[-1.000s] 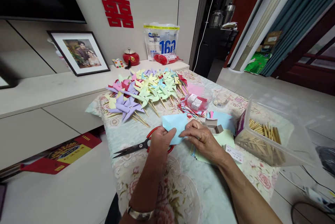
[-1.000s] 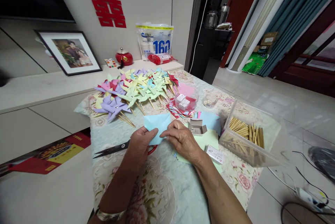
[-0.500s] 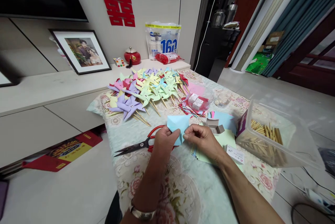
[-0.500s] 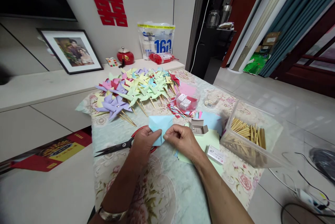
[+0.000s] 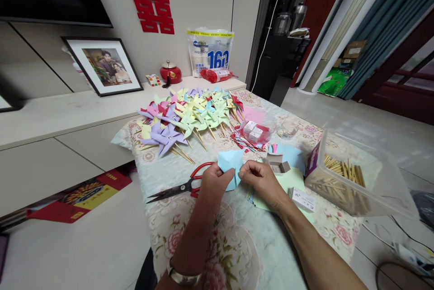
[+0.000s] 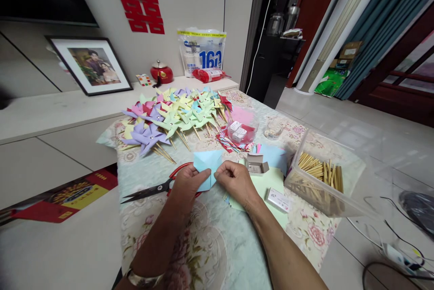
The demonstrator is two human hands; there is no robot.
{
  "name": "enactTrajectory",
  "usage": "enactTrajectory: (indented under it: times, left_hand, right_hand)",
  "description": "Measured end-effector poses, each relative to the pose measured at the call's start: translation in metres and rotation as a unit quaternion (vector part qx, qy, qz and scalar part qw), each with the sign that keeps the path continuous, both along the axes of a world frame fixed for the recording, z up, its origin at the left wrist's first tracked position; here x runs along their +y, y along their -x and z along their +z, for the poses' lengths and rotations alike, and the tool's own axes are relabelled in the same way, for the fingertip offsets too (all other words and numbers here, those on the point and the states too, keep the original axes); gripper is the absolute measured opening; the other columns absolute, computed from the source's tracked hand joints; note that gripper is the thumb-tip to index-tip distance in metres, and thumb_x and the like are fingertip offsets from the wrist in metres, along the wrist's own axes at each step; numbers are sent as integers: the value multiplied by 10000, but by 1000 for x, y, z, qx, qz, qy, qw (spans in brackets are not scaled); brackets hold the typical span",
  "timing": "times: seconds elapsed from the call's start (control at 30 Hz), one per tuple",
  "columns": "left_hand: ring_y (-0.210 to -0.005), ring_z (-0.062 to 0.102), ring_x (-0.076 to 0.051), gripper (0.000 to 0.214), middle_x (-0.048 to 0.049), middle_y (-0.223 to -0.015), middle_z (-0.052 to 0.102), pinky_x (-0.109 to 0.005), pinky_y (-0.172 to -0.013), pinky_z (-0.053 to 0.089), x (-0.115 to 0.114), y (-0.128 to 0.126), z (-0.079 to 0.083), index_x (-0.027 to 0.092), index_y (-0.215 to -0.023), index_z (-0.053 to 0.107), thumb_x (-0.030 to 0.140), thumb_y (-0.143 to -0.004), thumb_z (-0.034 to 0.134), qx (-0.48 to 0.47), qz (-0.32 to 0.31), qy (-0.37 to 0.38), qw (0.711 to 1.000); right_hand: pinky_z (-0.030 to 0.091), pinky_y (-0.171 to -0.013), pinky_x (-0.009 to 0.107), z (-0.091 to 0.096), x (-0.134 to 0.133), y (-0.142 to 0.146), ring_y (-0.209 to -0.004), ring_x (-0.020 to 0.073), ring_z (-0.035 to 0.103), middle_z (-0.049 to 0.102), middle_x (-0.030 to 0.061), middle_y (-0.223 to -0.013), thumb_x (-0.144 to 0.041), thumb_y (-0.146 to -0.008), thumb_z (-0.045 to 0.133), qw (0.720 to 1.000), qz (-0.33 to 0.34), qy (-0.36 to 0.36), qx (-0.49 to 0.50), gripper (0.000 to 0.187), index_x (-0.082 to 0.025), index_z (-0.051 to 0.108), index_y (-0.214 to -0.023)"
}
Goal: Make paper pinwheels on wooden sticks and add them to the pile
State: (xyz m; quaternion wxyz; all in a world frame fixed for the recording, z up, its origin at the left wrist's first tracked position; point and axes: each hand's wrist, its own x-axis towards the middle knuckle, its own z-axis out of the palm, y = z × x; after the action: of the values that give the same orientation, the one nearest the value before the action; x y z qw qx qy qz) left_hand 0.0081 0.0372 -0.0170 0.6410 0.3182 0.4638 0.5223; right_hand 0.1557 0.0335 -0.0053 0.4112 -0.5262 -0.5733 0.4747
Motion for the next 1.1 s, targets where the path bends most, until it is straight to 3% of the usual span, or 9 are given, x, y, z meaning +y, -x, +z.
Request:
enactTrajectory:
  times: [0.63, 1.1]
  left_hand:
    - [-482, 591, -130, 280, -8, -626, 722, -218, -449, 460, -2, -2, 0, 125, -824, 708, 243, -590, 809, -6, -3, -3, 1000]
    - [-486, 594, -133, 267, -5, -616, 708, -225, -463, 471, -2, -3, 1, 128, -814, 721, 238, -586, 806, 8, -10, 0, 1000]
  right_hand:
    - [328, -576, 266, -2, 0, 2, -581, 128, 405, 507, -33, -616, -367, -718, 604, 999, -10, 1, -38, 184, -199, 568, -653]
    - [337, -593, 277, 0, 0, 2, -593, 134, 419, 524, -26, -622, -359, -695, 603, 999, -21, 9, -34, 173, -197, 571, -645]
